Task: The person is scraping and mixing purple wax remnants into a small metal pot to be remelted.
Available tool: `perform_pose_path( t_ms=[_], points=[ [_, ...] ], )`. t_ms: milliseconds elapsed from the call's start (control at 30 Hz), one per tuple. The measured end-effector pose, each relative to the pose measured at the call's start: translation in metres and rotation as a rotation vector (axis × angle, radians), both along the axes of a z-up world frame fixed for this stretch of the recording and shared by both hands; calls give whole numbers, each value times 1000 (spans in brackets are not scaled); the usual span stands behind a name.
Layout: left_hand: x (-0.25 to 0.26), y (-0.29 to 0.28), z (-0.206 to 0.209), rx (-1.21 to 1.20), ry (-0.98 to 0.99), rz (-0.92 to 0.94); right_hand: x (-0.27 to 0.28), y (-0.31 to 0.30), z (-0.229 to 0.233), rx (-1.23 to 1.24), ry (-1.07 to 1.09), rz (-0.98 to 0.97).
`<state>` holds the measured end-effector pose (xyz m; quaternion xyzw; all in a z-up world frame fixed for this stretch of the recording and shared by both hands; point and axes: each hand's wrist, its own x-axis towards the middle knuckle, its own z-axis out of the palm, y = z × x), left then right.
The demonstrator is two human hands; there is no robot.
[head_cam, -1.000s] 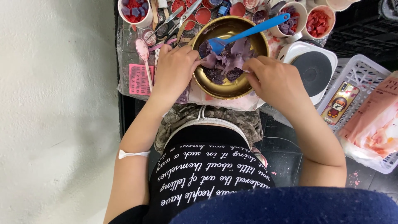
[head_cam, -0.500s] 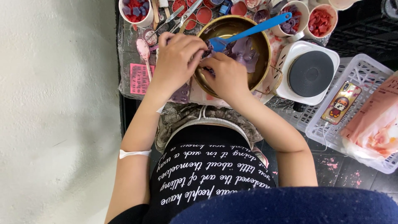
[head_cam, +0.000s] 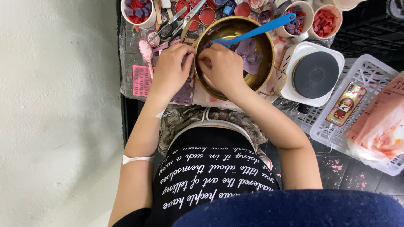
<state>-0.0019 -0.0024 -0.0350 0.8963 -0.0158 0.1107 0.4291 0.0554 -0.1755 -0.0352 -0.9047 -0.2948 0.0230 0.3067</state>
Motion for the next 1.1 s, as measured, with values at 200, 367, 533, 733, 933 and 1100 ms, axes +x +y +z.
perform_pose_path(
  t_ms=[200,367,533,733,933,1100],
  points=[
    [-16,4,31,170,-138,-24,0,-22,26,-54,56,8],
    [-27,16,22,108,-12,-26,-17,-27,19,-22,110,167],
    [-36,33,28,30,29,-9,-31,-14,16,-62,151,117],
    [-57,58,34,41,135,105,-42,-8,11,-32,32,88],
    [-77,62,13,26,166,185,-56,-3,10,-43,-126,25],
    [-88,67,-2,97,193,344,-43,-9,16,49,111,-5]
  ],
)
